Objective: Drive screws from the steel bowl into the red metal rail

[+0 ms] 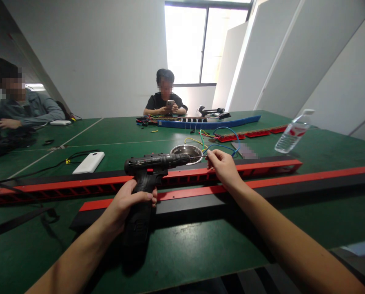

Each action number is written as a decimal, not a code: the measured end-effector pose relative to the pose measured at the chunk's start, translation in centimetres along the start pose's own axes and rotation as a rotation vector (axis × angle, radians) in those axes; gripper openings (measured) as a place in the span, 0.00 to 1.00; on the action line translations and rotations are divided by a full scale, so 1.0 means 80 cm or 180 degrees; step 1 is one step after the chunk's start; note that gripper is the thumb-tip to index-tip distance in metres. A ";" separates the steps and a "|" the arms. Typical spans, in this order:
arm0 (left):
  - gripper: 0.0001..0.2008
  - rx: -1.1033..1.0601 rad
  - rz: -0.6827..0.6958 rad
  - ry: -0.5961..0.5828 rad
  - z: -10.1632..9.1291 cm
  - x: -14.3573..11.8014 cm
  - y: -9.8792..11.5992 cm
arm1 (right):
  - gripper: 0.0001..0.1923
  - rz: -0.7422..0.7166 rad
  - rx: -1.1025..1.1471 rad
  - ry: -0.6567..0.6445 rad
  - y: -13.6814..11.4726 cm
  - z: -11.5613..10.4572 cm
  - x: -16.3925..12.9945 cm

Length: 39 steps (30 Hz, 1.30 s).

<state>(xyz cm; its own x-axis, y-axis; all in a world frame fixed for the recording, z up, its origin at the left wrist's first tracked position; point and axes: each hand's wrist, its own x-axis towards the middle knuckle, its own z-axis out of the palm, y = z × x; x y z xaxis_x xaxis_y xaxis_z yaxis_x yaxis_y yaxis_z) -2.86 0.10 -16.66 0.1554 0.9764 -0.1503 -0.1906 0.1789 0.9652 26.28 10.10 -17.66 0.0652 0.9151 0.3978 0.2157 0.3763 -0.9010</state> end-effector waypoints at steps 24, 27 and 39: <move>0.12 0.0717 0.0250 0.0180 -0.020 -0.018 0.047 | 0.23 0.0782 0.1281 -0.0590 -0.011 0.006 -0.005; 0.19 0.1547 0.0610 0.0460 -0.040 -0.027 0.079 | 0.22 0.0653 0.1151 -0.0731 -0.013 0.010 -0.012; 0.28 0.3499 0.0899 -0.0117 -0.077 -0.049 0.207 | 0.12 -0.0601 -0.0378 -0.2404 -0.039 0.028 -0.051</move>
<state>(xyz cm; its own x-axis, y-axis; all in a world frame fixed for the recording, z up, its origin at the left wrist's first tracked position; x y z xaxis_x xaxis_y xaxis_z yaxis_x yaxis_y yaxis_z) -12.58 0.01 -1.38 0.2736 0.9575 0.0915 0.7280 -0.2683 0.6310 23.16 5.51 -16.90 -0.6533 0.7038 0.2789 0.2625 0.5562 -0.7885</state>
